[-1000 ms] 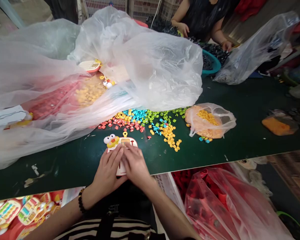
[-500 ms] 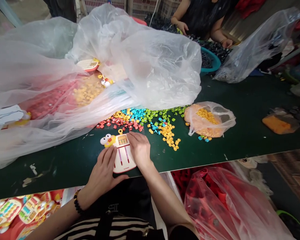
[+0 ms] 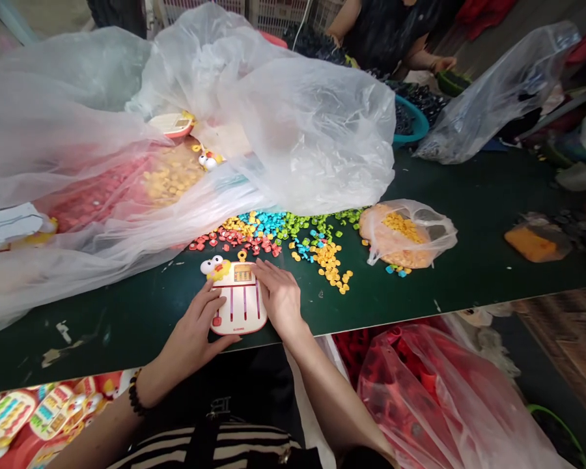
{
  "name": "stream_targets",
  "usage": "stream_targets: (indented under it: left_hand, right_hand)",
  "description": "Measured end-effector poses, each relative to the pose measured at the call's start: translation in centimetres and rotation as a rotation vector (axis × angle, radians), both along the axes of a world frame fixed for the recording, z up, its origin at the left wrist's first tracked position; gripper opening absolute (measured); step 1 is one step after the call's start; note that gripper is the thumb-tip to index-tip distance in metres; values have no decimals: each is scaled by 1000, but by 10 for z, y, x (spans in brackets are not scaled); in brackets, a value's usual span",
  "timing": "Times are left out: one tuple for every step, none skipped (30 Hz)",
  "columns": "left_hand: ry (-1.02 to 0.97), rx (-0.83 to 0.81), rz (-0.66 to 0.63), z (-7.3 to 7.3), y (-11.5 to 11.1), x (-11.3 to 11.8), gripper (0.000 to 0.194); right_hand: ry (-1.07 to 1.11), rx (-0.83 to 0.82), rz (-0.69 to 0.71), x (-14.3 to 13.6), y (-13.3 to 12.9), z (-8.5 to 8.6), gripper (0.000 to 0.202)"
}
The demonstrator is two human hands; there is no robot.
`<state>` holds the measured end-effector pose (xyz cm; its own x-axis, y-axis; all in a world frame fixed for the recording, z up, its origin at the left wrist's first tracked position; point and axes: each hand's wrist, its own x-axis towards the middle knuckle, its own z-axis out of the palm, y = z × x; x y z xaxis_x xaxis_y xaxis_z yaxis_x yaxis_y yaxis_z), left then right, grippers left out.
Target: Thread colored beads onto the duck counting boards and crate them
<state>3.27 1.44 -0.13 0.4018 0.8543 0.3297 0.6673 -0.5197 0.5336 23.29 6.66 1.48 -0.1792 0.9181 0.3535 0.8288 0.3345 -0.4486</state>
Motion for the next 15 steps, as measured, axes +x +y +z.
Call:
stream_targets:
  left_hand:
    - [-1, 6, -1, -1, 0, 0, 53]
    - [-1, 15, -2, -2, -1, 0, 53]
    - [0, 25, -3, -2, -1, 0, 53]
    - [1, 32, -3, -3, -1, 0, 53]
    - [3, 37, -3, -3, -1, 1, 52]
    - [4, 37, -3, -4, -1, 1, 52]
    - [5, 34, -1, -4, -1, 1, 52]
    - [6, 29, 0, -4, -1, 1, 52]
    - [5, 21, 0, -4, -2, 1, 52]
    - [4, 13, 0, -4, -2, 1, 53]
    - [4, 2, 0, -5, -2, 1, 53]
    - [2, -7, 1, -5, -2, 0, 54]
    - [-1, -13, 1, -5, -2, 0, 54]
    - [-5, -16, -4, -6, -3, 0, 53]
    - [-10, -20, -12, -6, -3, 0, 53]
  right_hand:
    - [53, 6, -25, 0, 2, -1, 28]
    - [101, 11, -51, -1, 4, -2, 25]
    - [131, 18, -69, -1, 5, -2, 23]
    - [140, 29, -77, -2, 7, -2, 23]
    - [125, 40, -75, -3, 8, -1, 23]
    - [91, 53, -64, -3, 8, -1, 24]
    - [45, 62, -46, -3, 7, -1, 24]
    - [-1, 71, -32, -3, 5, 0, 24]
    - [-39, 81, -22, -2, 2, 0, 24]
    - [-70, 94, -16, -3, -3, 0, 24]
    - [-92, 108, -14, -4, -9, 0, 25]
    - [-107, 121, -15, -6, -17, -1, 26]
    - [-118, 126, -15, -9, -26, -1, 27]
    - [-126, 124, -11, -13, -35, -2, 30]
    - [-136, 116, -4, -19, -43, -2, 33]
